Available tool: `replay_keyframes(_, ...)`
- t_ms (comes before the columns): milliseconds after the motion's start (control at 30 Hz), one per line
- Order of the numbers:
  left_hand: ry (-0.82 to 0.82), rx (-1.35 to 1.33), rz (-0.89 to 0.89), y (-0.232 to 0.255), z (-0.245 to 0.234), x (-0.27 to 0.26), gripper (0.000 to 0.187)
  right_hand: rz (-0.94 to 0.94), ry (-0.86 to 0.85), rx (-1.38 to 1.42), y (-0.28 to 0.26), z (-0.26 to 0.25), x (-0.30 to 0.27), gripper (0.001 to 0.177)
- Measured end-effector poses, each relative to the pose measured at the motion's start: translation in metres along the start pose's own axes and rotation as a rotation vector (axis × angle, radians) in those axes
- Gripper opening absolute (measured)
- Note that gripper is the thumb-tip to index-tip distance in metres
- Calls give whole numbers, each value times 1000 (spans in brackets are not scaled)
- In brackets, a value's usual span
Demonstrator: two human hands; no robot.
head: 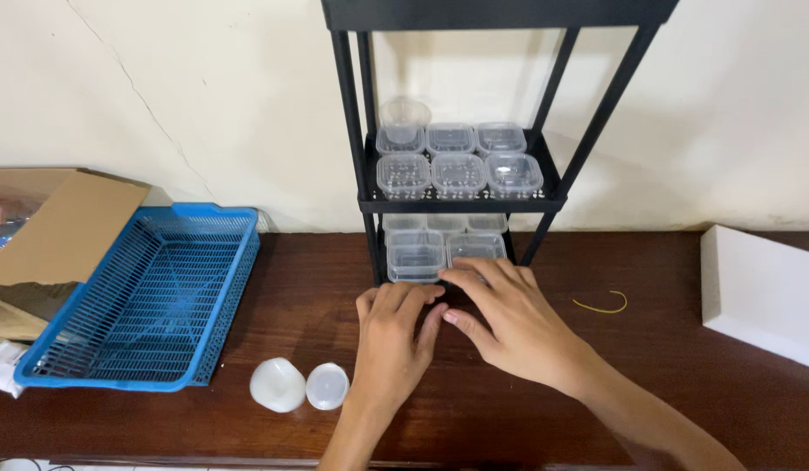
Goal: The person repeatedly picks up small round plastic containers from a table, opens them, and places them on a black three-tier rack. The containers are handled one at a time and stacked on the top shelf.
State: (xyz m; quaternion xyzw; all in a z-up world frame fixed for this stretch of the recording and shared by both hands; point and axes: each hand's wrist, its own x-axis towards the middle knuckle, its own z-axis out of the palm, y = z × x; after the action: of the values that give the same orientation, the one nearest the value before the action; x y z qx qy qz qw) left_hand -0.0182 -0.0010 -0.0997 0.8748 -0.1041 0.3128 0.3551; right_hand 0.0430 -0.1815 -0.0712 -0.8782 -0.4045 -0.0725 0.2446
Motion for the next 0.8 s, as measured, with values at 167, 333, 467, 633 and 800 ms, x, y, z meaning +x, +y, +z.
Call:
replay_keyframes(167, -149, -29, -169, -37, 44, -74, 21, 143, -189, 85, 30, 86, -48, 48)
replay_keyframes(333, -227, -45, -295, -64, 73, -143, 20, 261, -329, 94, 49, 164, -100, 51)
replay_keyframes(467, -191, 18, -276, -78, 83, -185, 20, 213, -268, -46, 54, 207, -133, 52)
replay_keyframes(633, -118, 76, -162, -84, 88, -210, 20, 189, -33, -114, 46, 235, -152, 47)
replay_keyframes(800, -13, 10, -192, -92, 93, -222, 17, 251, 39, -73, 40, 241, -153, 45)
